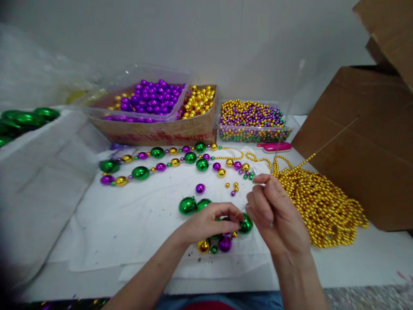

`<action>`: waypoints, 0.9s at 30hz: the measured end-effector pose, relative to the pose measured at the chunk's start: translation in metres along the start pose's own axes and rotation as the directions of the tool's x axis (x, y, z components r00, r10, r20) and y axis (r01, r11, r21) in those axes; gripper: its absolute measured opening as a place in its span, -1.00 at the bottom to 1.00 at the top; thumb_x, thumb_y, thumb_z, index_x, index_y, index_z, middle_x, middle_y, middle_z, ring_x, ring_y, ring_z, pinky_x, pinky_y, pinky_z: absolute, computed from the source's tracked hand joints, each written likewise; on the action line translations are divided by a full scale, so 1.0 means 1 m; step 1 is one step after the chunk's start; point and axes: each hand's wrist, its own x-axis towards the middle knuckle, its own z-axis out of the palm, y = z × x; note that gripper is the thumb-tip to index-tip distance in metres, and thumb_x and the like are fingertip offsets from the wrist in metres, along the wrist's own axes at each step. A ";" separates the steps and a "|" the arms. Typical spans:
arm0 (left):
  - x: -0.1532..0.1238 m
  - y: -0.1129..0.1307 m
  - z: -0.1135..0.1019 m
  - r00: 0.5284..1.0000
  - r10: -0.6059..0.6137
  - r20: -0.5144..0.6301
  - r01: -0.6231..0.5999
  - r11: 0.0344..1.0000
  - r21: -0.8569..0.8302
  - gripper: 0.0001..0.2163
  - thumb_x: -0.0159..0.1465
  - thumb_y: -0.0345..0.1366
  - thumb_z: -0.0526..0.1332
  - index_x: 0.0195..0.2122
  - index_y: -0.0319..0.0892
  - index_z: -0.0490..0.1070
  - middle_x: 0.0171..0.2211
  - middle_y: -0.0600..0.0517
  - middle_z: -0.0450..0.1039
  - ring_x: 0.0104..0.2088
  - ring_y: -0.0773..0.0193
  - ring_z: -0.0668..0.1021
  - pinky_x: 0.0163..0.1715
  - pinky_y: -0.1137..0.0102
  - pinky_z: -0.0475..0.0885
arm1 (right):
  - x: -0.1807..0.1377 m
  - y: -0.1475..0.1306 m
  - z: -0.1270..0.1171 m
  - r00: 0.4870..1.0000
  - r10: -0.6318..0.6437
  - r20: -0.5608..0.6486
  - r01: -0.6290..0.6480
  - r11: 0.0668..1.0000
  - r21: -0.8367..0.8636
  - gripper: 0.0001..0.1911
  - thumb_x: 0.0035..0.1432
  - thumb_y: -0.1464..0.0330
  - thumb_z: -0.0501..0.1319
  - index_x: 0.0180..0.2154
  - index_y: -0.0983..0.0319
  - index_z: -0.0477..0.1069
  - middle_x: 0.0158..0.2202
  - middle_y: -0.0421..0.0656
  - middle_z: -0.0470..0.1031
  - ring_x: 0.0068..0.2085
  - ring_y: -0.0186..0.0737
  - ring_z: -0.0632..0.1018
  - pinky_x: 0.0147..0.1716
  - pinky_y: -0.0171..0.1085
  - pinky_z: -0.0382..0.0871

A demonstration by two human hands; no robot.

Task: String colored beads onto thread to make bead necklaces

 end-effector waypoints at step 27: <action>-0.062 -0.014 -0.028 0.966 -0.144 -0.214 0.249 0.741 0.623 -0.83 0.19 -0.22 0.17 -0.27 -0.14 0.48 -0.30 0.04 0.48 -0.29 0.25 0.47 -0.27 0.39 0.32 | -0.029 0.002 -0.055 0.946 -0.227 -0.232 0.203 0.972 -0.121 -0.96 0.16 0.35 0.22 -0.35 0.18 0.38 -0.45 -0.22 0.29 -0.44 -0.37 0.33 -0.66 -0.49 0.13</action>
